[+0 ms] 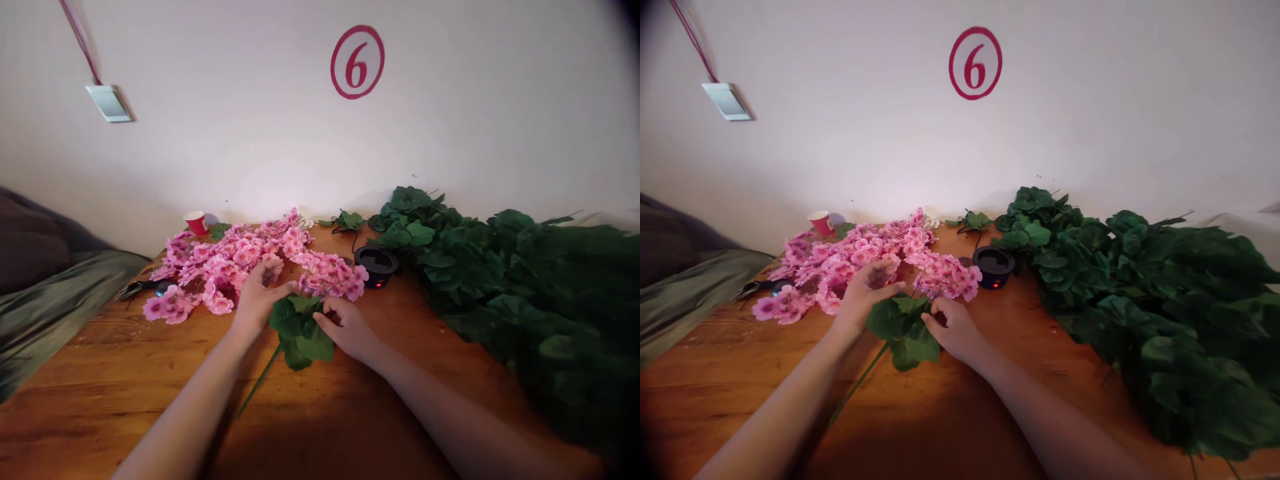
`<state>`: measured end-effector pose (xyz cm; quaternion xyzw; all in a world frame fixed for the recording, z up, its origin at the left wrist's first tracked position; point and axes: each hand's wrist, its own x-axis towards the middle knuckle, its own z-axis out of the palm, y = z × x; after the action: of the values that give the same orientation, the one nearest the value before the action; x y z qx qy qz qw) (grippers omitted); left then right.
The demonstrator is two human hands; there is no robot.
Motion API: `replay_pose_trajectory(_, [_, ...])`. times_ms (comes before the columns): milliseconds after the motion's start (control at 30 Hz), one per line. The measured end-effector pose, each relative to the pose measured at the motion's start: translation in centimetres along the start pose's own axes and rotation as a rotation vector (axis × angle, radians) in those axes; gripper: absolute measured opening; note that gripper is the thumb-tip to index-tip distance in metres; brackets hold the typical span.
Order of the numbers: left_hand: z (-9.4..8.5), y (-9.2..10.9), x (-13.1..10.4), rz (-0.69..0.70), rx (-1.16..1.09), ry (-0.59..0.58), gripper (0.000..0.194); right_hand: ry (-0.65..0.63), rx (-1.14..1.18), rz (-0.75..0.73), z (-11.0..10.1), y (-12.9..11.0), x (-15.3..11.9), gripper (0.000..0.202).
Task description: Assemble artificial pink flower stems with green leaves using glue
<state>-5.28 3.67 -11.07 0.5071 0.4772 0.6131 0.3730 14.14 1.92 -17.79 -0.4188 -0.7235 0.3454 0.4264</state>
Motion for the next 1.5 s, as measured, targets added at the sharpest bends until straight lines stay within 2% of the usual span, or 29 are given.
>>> replay_pose_trajectory(67, [0.2, 0.8, -0.8, 0.063, 0.12, -0.138, 0.063, -0.007, -0.034, -0.045, 0.2, 0.0, -0.2, 0.023])
replay_pose_trajectory(133, [0.6, 1.3, -1.7, 0.099, 0.215, -0.241, 0.06, -0.011, -0.044, -0.094, 0.3, 0.1, -0.2, 0.02])
replay_pose_trajectory(333, [1.1, 1.2, -2.6, 0.108, 0.464, -0.396, 0.058, 0.044, -0.052, -0.307, 0.3, 0.1, 0.0, 0.02])
replay_pose_trajectory(400, [0.8, 1.3, -2.5, 0.13, 0.515, -0.463, 0.052, 0.051, -0.039, -0.322, 0.3, 0.0, 0.0, 0.02])
replay_pose_trajectory(500, [0.3, 2.0, -2.7, 0.188, 0.593, -0.54, 0.034, 0.047, -0.06, -0.274, 0.2, 0.0, 0.0, 0.021])
replay_pose_trajectory(633, [-0.2, 3.2, -3.1, 0.217, 0.691, -0.493, 0.018, 0.098, -0.157, -0.171, 0.2, 0.3, 0.1, 0.026])
replay_pose_trajectory(767, [-0.6, 3.4, -2.6, 0.112, 0.605, -0.432, 0.013, 0.137, -0.188, -0.117, 0.3, 0.7, 0.2, 0.026])
replay_pose_trajectory(867, [-0.5, 1.9, -2.0, 0.007, 0.569, -0.382, 0.005, 0.126, -0.194, -0.032, 0.4, 0.9, 0.1, 0.023])
replay_pose_trajectory(967, [0.1, -0.2, -1.7, -0.103, 0.576, -0.326, 0.019, 0.109, -0.188, 0.011, 0.4, 0.9, 0.0, 0.023])
replay_pose_trajectory(1100, [1.1, -2.0, -1.8, -0.196, 0.577, -0.347, 0.026, 0.11, -0.199, 0.009, 0.4, 0.8, -0.1, 0.023])
replay_pose_trajectory(1267, [1.4, -1.3, -2.8, -0.08, 0.631, -0.393, 0.028, 0.129, -0.188, 0.04, 0.5, 1.0, -0.2, 0.024])
replay_pose_trajectory(1433, [1.2, 1.1, -3.6, 0.097, 0.836, -0.297, 0.031, 0.097, -0.13, 0.067, 0.5, 0.9, -0.1, 0.023])
replay_pose_trajectory(1500, [1.0, 1.7, -3.5, 0.156, 0.88, -0.293, 0.029, 0.058, -0.098, 0.061, 0.5, 0.9, -0.2, 0.024])
